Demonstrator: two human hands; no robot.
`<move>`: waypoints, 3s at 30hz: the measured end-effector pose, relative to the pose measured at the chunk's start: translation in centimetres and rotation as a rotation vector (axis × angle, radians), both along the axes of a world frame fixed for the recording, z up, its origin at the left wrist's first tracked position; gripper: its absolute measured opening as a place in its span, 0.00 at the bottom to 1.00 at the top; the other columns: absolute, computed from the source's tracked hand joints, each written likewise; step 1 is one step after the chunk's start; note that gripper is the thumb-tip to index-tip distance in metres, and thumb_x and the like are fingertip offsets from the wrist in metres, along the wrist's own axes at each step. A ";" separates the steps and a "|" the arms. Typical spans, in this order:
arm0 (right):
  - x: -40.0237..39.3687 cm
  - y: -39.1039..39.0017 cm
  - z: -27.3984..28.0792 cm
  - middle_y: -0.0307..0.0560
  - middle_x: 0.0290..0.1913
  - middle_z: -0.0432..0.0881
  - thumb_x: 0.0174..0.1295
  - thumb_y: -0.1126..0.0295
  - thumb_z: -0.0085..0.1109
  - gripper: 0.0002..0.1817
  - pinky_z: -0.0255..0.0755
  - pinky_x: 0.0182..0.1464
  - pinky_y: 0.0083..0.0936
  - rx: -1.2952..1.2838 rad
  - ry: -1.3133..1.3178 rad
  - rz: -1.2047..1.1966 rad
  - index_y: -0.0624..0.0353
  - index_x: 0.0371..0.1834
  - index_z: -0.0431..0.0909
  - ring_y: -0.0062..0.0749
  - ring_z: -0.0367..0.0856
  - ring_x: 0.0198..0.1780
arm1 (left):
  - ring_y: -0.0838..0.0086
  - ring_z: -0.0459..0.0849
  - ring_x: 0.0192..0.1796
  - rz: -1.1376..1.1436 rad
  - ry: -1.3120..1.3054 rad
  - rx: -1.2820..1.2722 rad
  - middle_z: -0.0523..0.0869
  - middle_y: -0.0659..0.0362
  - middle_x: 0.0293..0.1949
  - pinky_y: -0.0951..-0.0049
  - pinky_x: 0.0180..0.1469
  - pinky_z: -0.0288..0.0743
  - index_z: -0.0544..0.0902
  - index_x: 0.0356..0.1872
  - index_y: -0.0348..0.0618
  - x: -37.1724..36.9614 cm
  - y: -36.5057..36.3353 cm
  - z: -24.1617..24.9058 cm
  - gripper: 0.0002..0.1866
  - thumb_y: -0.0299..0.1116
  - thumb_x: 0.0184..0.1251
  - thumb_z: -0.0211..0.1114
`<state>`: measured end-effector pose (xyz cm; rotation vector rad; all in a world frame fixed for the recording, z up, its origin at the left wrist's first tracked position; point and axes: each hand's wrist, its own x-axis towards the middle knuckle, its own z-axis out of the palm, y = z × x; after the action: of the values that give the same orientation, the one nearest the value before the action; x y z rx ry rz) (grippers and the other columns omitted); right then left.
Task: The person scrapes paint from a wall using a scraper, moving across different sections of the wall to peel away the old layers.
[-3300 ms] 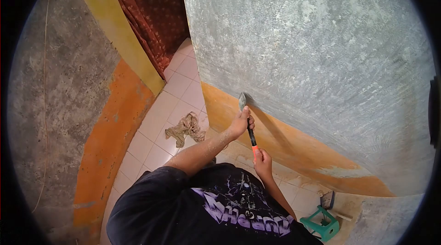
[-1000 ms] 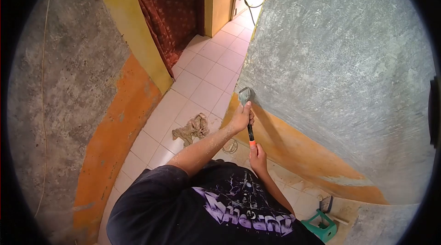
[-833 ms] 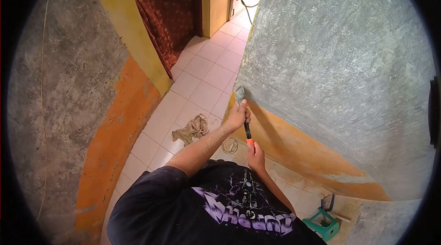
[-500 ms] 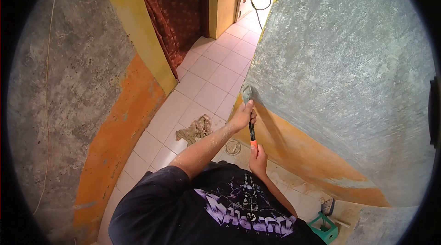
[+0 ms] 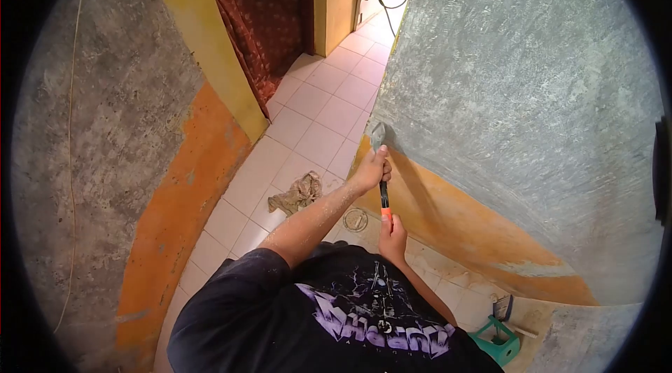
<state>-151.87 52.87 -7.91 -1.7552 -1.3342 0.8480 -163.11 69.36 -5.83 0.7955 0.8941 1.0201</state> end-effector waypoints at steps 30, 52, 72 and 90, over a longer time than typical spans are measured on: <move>0.9 1.2 1.2 0.57 0.21 0.75 0.72 0.58 0.54 0.17 0.66 0.28 0.41 0.021 -0.060 0.037 0.62 0.33 0.73 0.49 0.76 0.23 | 0.76 0.68 0.19 0.061 -0.050 -0.011 0.66 0.63 0.19 0.70 0.25 0.68 0.66 0.43 0.42 0.1 0.7 0.5 0.21 0.53 0.81 0.43; 12.2 -6.9 -1.3 0.31 0.19 0.69 0.74 0.58 0.54 0.14 0.58 0.18 0.20 -0.325 0.448 0.146 0.56 0.35 0.72 0.15 0.63 0.15 | 0.71 0.71 0.25 -0.009 -0.213 -0.163 0.69 0.60 0.24 0.66 0.35 0.73 0.64 0.43 0.46 7.1 -8.3 -1.8 0.20 0.55 0.81 0.43; 32.5 -20.8 3.9 0.30 0.22 0.69 0.72 0.58 0.56 0.14 0.60 0.26 0.19 -0.061 0.173 0.212 0.59 0.43 0.77 0.14 0.64 0.23 | 0.75 0.63 0.24 0.003 -0.377 0.010 0.63 0.63 0.24 0.66 0.35 0.68 0.65 0.36 0.51 27.4 -24.1 5.8 0.20 0.55 0.82 0.41; 45.0 -31.5 2.8 0.28 0.23 0.69 0.71 0.61 0.57 0.13 0.59 0.27 0.18 -0.086 0.577 -0.282 0.60 0.46 0.79 0.13 0.64 0.25 | 0.73 0.66 0.26 -0.528 -0.283 -0.045 0.65 0.60 0.24 0.64 0.38 0.70 0.65 0.37 0.48 48.4 -28.5 5.8 0.21 0.55 0.82 0.42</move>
<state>-106.86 21.36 -5.14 -1.5449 -0.6658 1.1457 -114.72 40.87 -0.04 0.7708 0.4262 0.6217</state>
